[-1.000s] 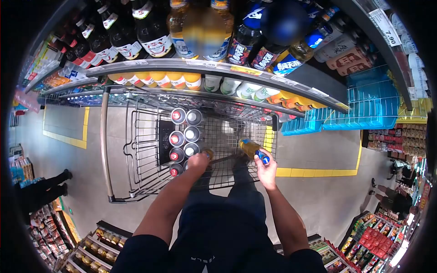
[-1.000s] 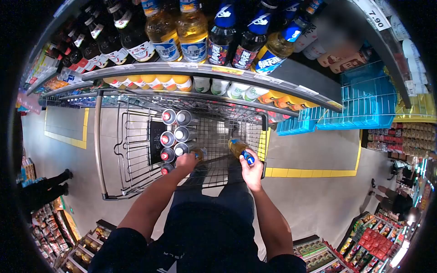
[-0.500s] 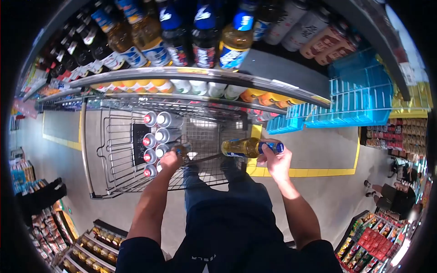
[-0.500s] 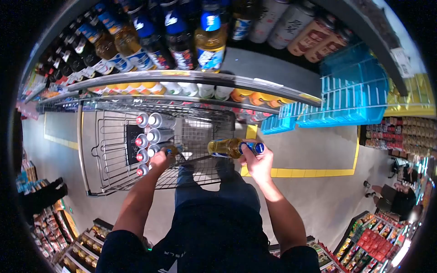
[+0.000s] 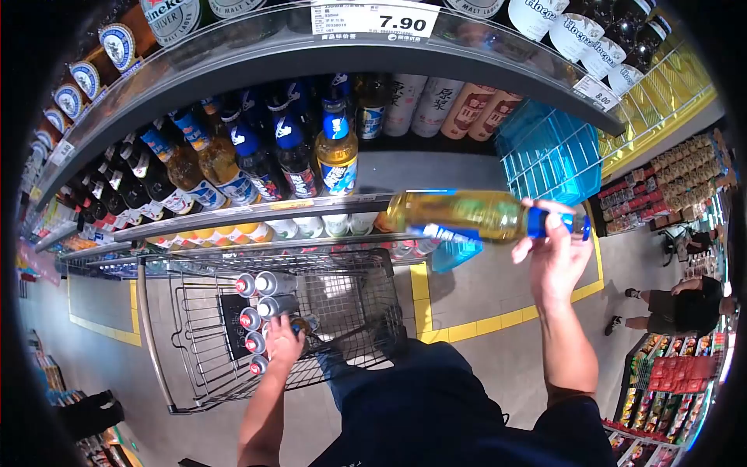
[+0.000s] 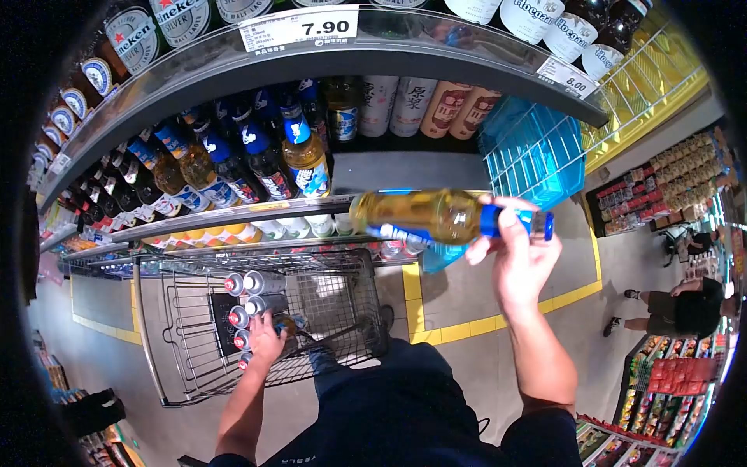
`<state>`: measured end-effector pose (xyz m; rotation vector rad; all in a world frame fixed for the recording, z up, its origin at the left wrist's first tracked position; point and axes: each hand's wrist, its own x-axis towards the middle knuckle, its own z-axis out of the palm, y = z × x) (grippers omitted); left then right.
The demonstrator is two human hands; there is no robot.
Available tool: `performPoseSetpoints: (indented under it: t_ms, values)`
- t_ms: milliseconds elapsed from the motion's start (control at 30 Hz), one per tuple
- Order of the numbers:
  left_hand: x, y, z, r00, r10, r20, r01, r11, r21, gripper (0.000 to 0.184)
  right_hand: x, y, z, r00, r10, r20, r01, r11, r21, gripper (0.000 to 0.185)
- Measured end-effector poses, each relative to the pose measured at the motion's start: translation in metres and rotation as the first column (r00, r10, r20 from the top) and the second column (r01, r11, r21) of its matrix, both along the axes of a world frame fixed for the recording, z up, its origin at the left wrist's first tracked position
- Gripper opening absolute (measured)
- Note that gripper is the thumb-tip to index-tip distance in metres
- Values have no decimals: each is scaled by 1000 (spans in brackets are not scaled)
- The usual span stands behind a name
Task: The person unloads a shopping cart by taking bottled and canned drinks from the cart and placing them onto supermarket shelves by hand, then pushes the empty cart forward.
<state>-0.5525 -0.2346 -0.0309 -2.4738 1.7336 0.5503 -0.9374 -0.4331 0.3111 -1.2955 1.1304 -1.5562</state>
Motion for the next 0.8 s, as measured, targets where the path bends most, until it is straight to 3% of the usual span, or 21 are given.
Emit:
performPoseSetpoints:
  t_ms: [33,100,200,300,367,433,533,600,700,767,800]
  values:
    - [-7,-12,30,982,1,-190,-16,997,-82,68,1,-8,1,1000,-25,-2,25,1000,-17,24]
    - [-19,-29,55,967,-138,-212,76,958,-277,67,11,-31,2,1000,-19,4,19,1000,-17,21]
    - [-38,-58,80,935,-256,-243,139,900,-414,68,29,-67,-2,999,15,-53,-14,1000,23,18]
    - [-55,-83,96,900,-363,-242,209,846,-491,68,43,-107,-4,965,56,-257,-50,998,29,20]
    - [-66,-96,101,890,-393,-230,225,819,-528,68,50,-134,-6,893,48,-448,-48,999,10,27]
    - [-80,-114,111,877,-428,-219,243,787,-567,69,57,-162,-8,763,127,-633,-63,990,122,39]
    - [-99,-144,139,859,-437,-266,228,792,-566,70,86,-179,4,605,203,-770,-77,977,197,46]
    - [-113,-172,160,802,-529,-277,249,717,-651,73,104,-188,4,556,254,-791,-85,964,250,48]
    - [-128,-212,180,779,-589,-215,305,655,-691,78,122,-222,-19,583,242,-776,-159,970,183,54]
    - [-137,-238,185,785,-596,-169,339,642,-687,81,130,-245,-38,381,-62,-923,-208,966,-151,60]
    - [-139,-248,186,786,-606,-126,377,630,-679,84,134,-241,-34,381,-60,-922,-213,965,-151,60]
